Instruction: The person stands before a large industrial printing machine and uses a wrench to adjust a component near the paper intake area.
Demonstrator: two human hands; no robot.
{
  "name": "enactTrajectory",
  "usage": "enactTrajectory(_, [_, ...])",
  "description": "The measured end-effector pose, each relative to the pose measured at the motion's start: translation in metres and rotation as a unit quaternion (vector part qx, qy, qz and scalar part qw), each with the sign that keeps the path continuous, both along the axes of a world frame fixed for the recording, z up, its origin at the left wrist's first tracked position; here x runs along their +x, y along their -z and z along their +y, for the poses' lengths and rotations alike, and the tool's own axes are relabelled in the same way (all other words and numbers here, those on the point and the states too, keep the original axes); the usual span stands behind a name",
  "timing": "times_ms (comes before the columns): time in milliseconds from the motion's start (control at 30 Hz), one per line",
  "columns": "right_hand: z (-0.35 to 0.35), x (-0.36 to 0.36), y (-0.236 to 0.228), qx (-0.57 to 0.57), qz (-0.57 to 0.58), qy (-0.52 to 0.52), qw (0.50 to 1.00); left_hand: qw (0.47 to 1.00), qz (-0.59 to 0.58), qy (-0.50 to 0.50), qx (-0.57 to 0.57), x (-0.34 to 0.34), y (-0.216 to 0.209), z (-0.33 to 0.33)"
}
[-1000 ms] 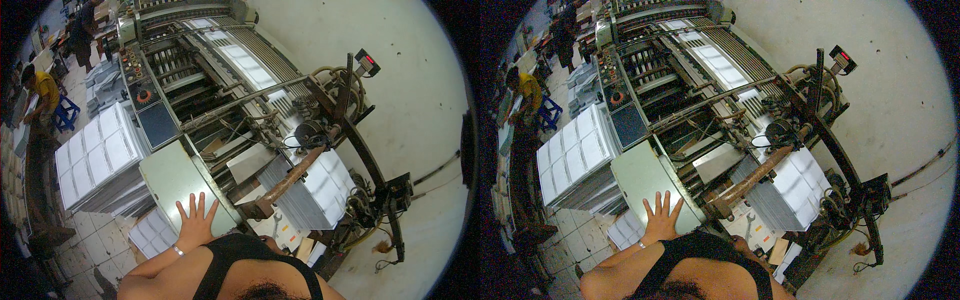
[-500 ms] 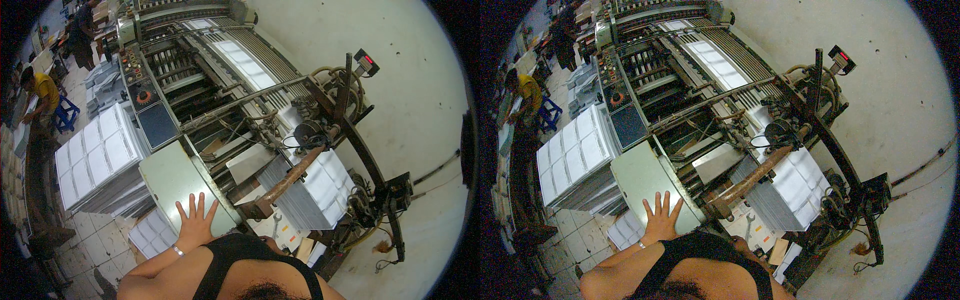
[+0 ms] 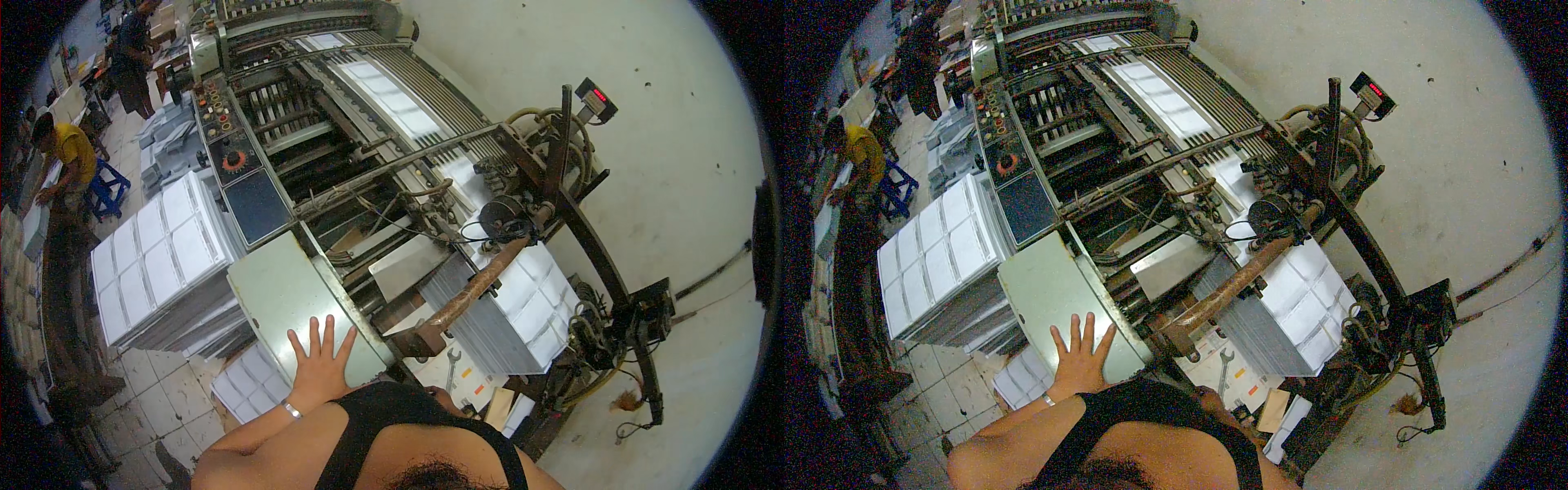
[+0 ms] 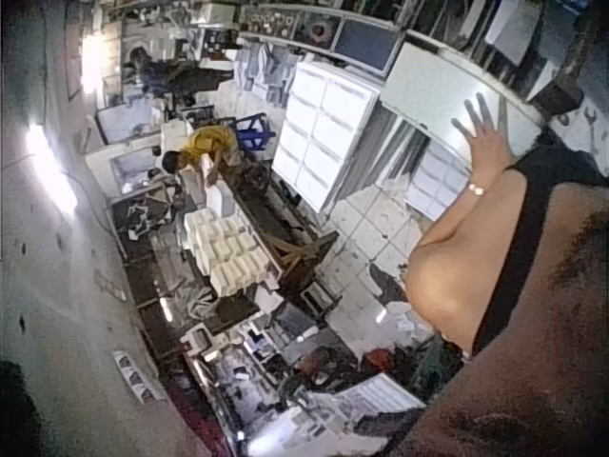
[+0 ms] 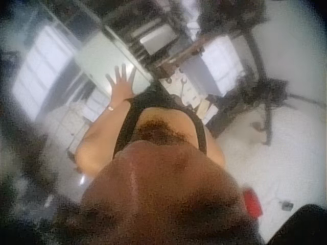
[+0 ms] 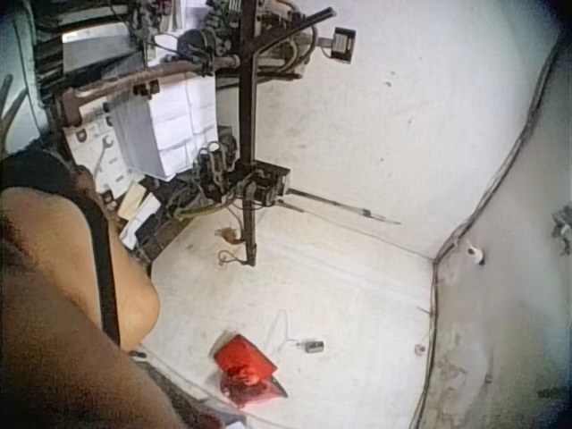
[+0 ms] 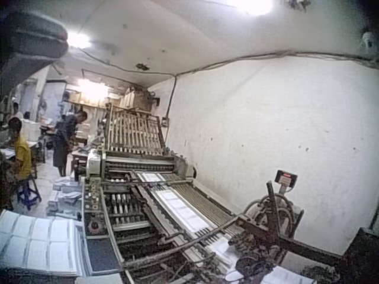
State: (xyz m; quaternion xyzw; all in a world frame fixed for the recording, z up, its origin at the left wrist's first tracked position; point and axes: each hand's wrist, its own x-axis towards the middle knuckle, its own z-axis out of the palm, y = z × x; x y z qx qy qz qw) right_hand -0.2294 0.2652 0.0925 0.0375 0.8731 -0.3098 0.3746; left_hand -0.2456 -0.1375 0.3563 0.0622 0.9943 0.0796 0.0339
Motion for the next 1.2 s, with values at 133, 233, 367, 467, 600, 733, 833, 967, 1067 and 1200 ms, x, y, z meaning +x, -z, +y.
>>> enactTrajectory(133, [0.004,0.002,0.010,-0.001,0.004,0.002,1.000,1.000,0.007,0.001,0.004,-0.001,0.000,0.001])
enactTrajectory(233, [0.005,0.002,0.009,0.019,-0.008,-0.002,1.000,1.000,0.010,-0.001,0.005,0.000,0.000,0.001])
enactTrajectory(367, [0.007,0.002,0.008,0.019,-0.005,0.004,1.000,1.000,0.013,-0.002,0.009,0.000,0.002,0.001])
enactTrajectory(467, [0.002,0.001,0.000,0.015,-0.008,0.010,1.000,1.000,0.011,-0.004,0.011,0.000,0.001,0.001])
enactTrajectory(600, [-0.003,0.000,-0.008,0.020,-0.011,0.015,1.000,1.000,-0.007,-0.006,0.005,0.000,-0.002,0.001])
enactTrajectory(733, [-0.001,0.001,-0.007,0.015,0.011,0.003,1.000,1.000,0.006,0.002,0.011,-0.001,-0.002,0.001])
enactTrajectory(833, [-0.001,0.001,-0.007,0.001,0.015,0.004,1.000,1.000,0.009,0.002,0.009,0.000,-0.001,0.000])
enactTrajectory(967, [0.005,0.004,0.005,-0.007,0.031,-0.003,0.999,1.000,0.007,0.008,0.005,0.000,0.000,0.000])
enactTrajectory(1067, [0.006,0.005,0.013,0.010,0.026,-0.011,1.000,1.000,0.005,0.008,0.003,-0.001,-0.002,-0.001])
enactTrajectory(1200, [0.006,0.008,0.010,0.007,0.030,-0.025,0.999,1.000,0.014,0.006,0.010,0.000,0.000,-0.001])
